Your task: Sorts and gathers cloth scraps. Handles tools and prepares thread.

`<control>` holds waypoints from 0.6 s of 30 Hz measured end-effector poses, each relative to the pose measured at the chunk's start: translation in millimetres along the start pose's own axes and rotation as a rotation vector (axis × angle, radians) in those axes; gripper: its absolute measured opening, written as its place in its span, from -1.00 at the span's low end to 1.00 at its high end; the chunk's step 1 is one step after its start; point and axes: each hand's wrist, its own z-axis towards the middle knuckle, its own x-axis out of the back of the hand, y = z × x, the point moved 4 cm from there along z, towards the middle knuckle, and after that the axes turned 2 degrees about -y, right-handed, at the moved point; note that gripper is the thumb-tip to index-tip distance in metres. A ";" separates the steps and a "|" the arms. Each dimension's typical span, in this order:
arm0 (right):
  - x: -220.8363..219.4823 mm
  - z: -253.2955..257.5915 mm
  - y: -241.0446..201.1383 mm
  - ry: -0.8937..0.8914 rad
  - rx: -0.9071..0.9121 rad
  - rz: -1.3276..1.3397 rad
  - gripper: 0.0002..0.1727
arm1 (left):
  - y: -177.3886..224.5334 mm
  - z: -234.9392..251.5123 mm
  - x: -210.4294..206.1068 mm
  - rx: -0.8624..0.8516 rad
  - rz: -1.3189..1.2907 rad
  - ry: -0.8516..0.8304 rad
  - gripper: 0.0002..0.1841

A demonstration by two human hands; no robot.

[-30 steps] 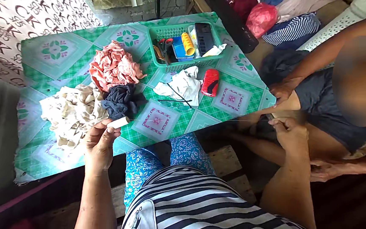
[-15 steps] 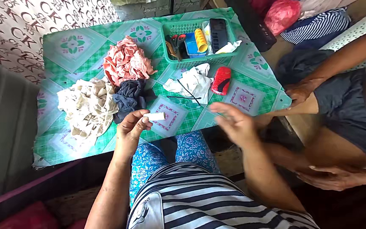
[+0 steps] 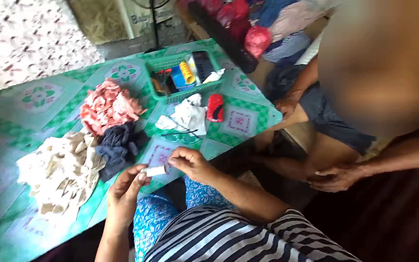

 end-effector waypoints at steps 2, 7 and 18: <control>6.9 -2.9 -4.5 0.045 0.048 -0.083 -0.79 | -4.9 -0.9 -3.3 -0.004 0.043 0.017 -0.77; 34.9 -15.7 -16.7 0.147 0.080 -0.207 -0.78 | -7.4 3.2 2.7 0.036 -0.038 -0.007 -0.82; 121.8 -50.4 -66.8 0.582 0.215 -0.508 -0.82 | 6.5 -12.2 48.4 -0.033 -0.115 0.001 -0.78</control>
